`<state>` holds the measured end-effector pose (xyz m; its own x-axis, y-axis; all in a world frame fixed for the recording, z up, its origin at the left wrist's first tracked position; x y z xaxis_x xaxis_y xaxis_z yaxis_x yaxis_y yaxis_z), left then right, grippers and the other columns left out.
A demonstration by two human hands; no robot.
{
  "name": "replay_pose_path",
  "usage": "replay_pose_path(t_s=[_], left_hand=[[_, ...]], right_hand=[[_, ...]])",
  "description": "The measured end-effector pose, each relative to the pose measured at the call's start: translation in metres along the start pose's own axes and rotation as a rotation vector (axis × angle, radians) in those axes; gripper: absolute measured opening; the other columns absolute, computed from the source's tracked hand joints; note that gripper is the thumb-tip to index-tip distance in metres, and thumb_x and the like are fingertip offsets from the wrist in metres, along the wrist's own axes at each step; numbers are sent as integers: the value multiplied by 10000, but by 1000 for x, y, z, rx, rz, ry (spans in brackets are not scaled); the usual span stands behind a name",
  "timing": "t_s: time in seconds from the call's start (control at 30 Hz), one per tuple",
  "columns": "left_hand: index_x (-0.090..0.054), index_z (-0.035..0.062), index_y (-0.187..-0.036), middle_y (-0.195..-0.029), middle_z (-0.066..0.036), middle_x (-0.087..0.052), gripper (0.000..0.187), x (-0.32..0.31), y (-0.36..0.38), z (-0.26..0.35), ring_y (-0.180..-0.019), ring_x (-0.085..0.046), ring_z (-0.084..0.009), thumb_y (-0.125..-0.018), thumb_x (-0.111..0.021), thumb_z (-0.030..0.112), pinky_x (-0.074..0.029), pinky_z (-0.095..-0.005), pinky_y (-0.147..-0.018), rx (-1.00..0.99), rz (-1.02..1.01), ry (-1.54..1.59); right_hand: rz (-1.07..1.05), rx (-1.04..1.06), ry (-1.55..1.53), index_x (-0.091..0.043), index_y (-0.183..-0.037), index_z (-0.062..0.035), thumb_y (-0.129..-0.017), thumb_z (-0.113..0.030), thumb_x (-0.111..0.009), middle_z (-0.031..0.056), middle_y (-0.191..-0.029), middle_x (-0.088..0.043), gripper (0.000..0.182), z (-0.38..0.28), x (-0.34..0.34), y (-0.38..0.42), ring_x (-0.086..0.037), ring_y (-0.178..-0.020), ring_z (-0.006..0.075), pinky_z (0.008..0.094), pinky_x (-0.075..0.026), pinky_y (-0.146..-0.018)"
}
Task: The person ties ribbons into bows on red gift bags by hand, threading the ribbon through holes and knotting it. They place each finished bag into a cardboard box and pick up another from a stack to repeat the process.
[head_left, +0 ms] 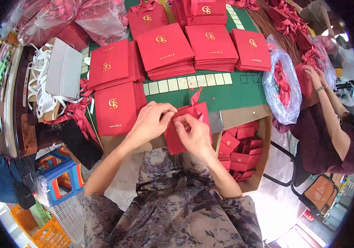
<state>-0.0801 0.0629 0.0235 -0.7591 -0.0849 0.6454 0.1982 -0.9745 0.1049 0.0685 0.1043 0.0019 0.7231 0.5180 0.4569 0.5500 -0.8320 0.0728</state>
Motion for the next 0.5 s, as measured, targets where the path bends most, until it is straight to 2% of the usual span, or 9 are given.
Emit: replay_pose_path(t_s=[0.07,0.23,0.33,0.4,0.43,0.5], left_hand=[[-714,61,-1005,-853,-124,-704,182,-5,0,-3,-819,-608,-294,-871,-667,175,-490,-392,-773,40,-132,89],[-725,76,-1014,-874,-105,-715,211,-3,7,1,-819,-612,-257,-835,-716,186,-500,-371,-784,-39,-37,-13],[-732,86,-1020,-886,-93,-717,218,-3,11,-2,-808,-608,-255,-815,-732,161,-506,-363,-781,18,-43,28],[-737,94,-1021,-895,-84,-719,220,-1,15,0,-814,-603,-256,-804,-737,131,-509,-357,-782,-4,7,22],[-737,94,-1021,-895,-84,-719,220,-4,17,0,-814,-603,-256,-804,-737,131,-509,-357,-782,-5,11,21],[-739,100,-1002,-867,-69,-705,207,-3,22,10,-817,-590,-252,-795,-741,106,-502,-361,-760,-168,114,-20]], right_hand=[[-75,-58,-102,-672,-956,-16,-904,-167,-678,162,-795,-706,159,10,-2,-1,-715,-710,285,372,-552,-633],[-12,18,13,-656,-940,-6,-895,-119,-664,162,-778,-695,122,5,-5,1,-703,-690,298,387,-546,-619],[22,94,75,-654,-936,-17,-873,-98,-679,149,-789,-684,106,-8,2,2,-692,-698,294,383,-545,-627],[-10,175,99,-674,-1023,-11,-887,-92,-695,130,-889,-705,159,-25,20,2,-711,-763,209,317,-558,-664],[7,205,72,-674,-1028,-19,-886,-79,-697,133,-919,-690,155,-32,30,-1,-700,-779,211,312,-557,-671],[22,303,119,-674,-1021,-34,-900,-55,-665,129,-904,-676,123,-50,43,-9,-686,-789,253,332,-542,-663]])
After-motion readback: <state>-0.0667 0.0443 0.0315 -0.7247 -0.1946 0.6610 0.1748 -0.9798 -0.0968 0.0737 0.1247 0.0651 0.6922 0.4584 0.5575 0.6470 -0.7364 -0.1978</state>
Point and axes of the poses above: each hand's wrist, its own y-axis away from the middle knuckle, its own x-axis out of the back of the hand, z = x × y, the point moved 6 cm from there along -y, towards the middle knuckle
